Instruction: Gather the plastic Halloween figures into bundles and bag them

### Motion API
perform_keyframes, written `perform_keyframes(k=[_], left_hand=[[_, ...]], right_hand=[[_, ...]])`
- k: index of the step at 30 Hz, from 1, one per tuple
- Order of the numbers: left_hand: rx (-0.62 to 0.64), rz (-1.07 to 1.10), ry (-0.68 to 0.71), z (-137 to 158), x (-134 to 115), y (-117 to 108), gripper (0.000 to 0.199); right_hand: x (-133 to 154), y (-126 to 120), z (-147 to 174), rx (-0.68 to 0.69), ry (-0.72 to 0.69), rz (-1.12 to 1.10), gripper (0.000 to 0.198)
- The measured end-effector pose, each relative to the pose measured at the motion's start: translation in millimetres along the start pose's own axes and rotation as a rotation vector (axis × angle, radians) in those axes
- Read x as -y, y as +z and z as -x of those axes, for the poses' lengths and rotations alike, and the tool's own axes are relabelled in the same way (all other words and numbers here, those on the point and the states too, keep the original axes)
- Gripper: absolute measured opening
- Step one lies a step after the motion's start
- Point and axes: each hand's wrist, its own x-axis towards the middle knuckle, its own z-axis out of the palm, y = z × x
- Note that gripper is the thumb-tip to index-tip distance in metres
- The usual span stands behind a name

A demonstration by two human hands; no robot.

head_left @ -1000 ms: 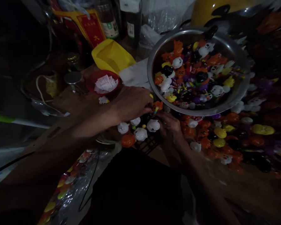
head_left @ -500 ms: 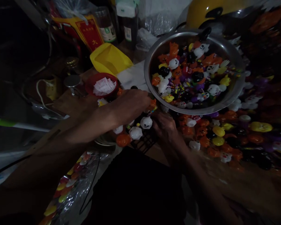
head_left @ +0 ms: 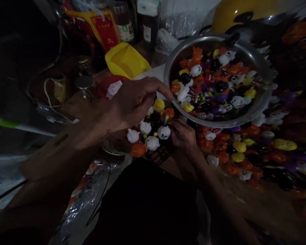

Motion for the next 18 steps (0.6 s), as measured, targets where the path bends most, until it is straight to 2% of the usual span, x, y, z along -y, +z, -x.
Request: perform_keyframes(k=[3, 6, 8, 11, 13, 15, 18], left_hand=[[0.08, 0.099, -0.006, 19.2, 0.8, -3.5, 0.033], [0.193, 0.024, -0.089, 32.3, -0.4, -5.4, 0.043], [0.235, -0.073, -0.095, 35.1, -2.7, -2.3, 0.05], [0.257, -0.264, -0.016, 33.4, -7.2, 14.6, 0.054], [0.268, -0.361, 0.029, 31.5, -8.6, 30.7, 0.049], [0.269, -0.398, 0.043, 30.1, -5.9, 45.1, 0.045], [0.241, -0.398, 0.08, 29.2, 7.4, 58.1, 0.043]], right_hand=[[-3.7, 0.3, -0.8, 0.0, -0.024, -0.002, 0.023], [-6.0, 1.4, -1.2, 0.027, -0.014, 0.052, 0.025], [-6.6, 2.6, -0.6, 0.043, -0.008, 0.094, 0.026], [-5.4, 4.3, 2.3, 0.076, -0.003, 0.172, 0.027], [-4.1, 4.6, 4.6, 0.129, 0.001, 0.228, 0.025], [-3.7, 4.0, 6.4, 0.182, -0.004, 0.272, 0.021], [-2.3, 0.9, 8.5, 0.187, -0.011, 0.3, 0.021]])
